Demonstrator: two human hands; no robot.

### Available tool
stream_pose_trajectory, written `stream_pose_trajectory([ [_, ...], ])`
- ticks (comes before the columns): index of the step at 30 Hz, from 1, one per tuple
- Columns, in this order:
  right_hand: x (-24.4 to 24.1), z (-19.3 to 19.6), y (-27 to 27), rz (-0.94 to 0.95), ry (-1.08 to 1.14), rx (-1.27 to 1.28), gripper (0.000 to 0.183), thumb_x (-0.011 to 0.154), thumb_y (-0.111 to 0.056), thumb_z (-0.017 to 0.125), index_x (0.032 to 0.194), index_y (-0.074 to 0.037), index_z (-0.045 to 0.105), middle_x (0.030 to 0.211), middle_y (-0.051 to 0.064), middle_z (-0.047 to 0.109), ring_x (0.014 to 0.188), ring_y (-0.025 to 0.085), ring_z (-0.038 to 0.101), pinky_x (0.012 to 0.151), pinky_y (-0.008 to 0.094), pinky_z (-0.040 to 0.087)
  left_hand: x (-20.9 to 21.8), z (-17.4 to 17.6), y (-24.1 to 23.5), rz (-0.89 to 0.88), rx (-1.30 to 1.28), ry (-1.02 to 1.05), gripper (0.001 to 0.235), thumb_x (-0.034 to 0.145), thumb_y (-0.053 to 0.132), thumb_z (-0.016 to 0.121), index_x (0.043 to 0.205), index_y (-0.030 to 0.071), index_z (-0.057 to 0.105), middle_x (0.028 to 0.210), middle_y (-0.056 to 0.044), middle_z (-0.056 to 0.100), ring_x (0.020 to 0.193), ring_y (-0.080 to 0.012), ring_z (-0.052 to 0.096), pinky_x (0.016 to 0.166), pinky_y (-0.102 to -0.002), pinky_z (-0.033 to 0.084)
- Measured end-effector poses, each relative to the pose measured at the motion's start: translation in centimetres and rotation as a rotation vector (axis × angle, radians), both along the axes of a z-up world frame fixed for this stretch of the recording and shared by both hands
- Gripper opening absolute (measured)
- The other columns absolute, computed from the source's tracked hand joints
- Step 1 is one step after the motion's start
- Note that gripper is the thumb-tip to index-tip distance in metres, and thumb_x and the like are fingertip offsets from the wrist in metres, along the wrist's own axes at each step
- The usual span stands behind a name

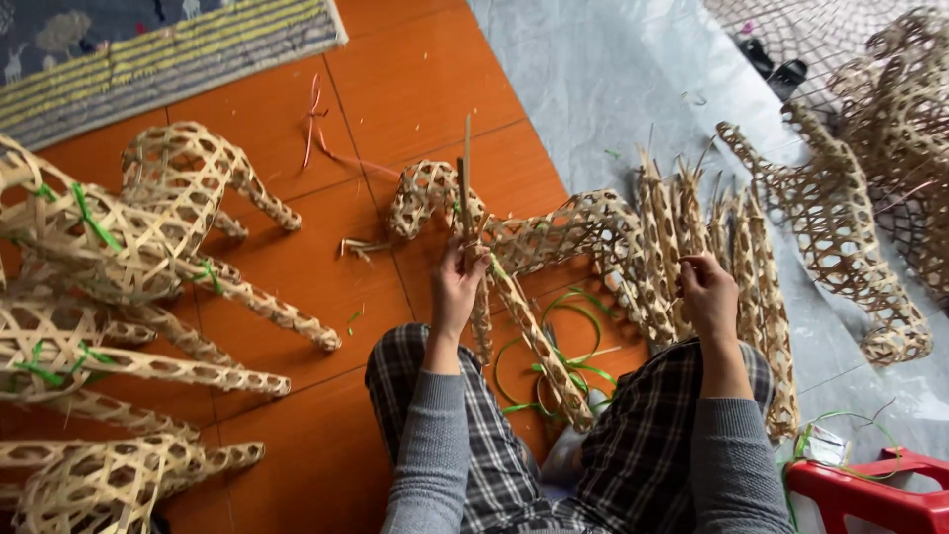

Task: Weaving and tying bamboo strips to assemble giraffe-shaped decorative structures

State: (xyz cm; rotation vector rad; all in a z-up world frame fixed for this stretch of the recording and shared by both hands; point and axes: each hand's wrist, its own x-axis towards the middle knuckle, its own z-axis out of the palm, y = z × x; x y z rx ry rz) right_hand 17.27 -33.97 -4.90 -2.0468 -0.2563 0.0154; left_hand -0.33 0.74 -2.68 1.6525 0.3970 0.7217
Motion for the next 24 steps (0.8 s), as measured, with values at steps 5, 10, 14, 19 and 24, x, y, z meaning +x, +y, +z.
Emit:
stream_pose_trajectory([
  [5, -3.0, 0.3, 3.1, 0.111, 0.113, 0.04, 0.017, 0.102, -0.008, 0.057, 0.114, -0.002, 0.067, 0.076, 0.016, 0.066, 0.063, 0.022, 0.061, 0.059, 0.03, 0.052, -0.2, 0.5, -0.7, -0.098, 0.006, -0.008, 0.022, 0.096, 0.019, 0.063, 0.116, 0.009, 0.06, 0.084, -0.014, 0.068, 0.072, -0.023, 0.065, 0.07, -0.036, 0.057],
  [10, -7.4, 1.9, 9.4, 0.324, 0.13, 0.033, 0.02, 0.091, -0.005, 0.062, 0.11, -0.004, 0.07, 0.073, 0.016, 0.066, 0.062, 0.022, 0.063, 0.056, 0.037, 0.054, 0.3, -1.0, -1.3, -0.151, -0.064, 0.032, 0.02, 0.099, 0.025, 0.061, 0.107, 0.007, 0.06, 0.08, -0.009, 0.066, 0.072, -0.017, 0.062, 0.068, -0.031, 0.049],
  [14, -10.2, 4.6, 13.3, 0.485, 0.112, 0.065, 0.024, 0.088, -0.004, 0.061, 0.11, -0.008, 0.071, 0.071, 0.014, 0.07, 0.061, 0.019, 0.067, 0.059, 0.033, 0.056, -0.3, 1.6, -1.9, -0.285, -0.122, 0.041, 0.033, 0.104, 0.026, 0.049, 0.13, 0.007, 0.049, 0.093, -0.014, 0.068, 0.082, -0.0225, 0.065, 0.076, -0.036, 0.051],
  [19, -11.5, 8.1, 16.5, 0.565, -0.086, 0.138, 0.016, 0.089, -0.005, 0.063, 0.102, -0.007, 0.072, 0.074, 0.012, 0.068, 0.06, 0.019, 0.068, 0.056, 0.031, 0.055, -0.5, 1.9, -1.8, -0.309, -0.064, 0.027, 0.041, 0.103, 0.027, 0.05, 0.139, 0.011, 0.042, 0.084, -0.012, 0.061, 0.073, -0.0189, 0.057, 0.071, -0.033, 0.048],
  [24, -11.5, 9.1, 18.6, 0.569, -0.301, 0.179, 0.011, 0.089, -0.005, 0.066, 0.098, -0.008, 0.072, 0.081, 0.009, 0.066, 0.062, 0.019, 0.065, 0.059, 0.031, 0.054, -1.9, 5.4, -2.2, -0.301, -0.021, 0.068, 0.046, 0.102, 0.027, 0.051, 0.143, 0.012, 0.038, 0.078, -0.008, 0.053, 0.067, -0.0169, 0.05, 0.066, -0.031, 0.045],
])
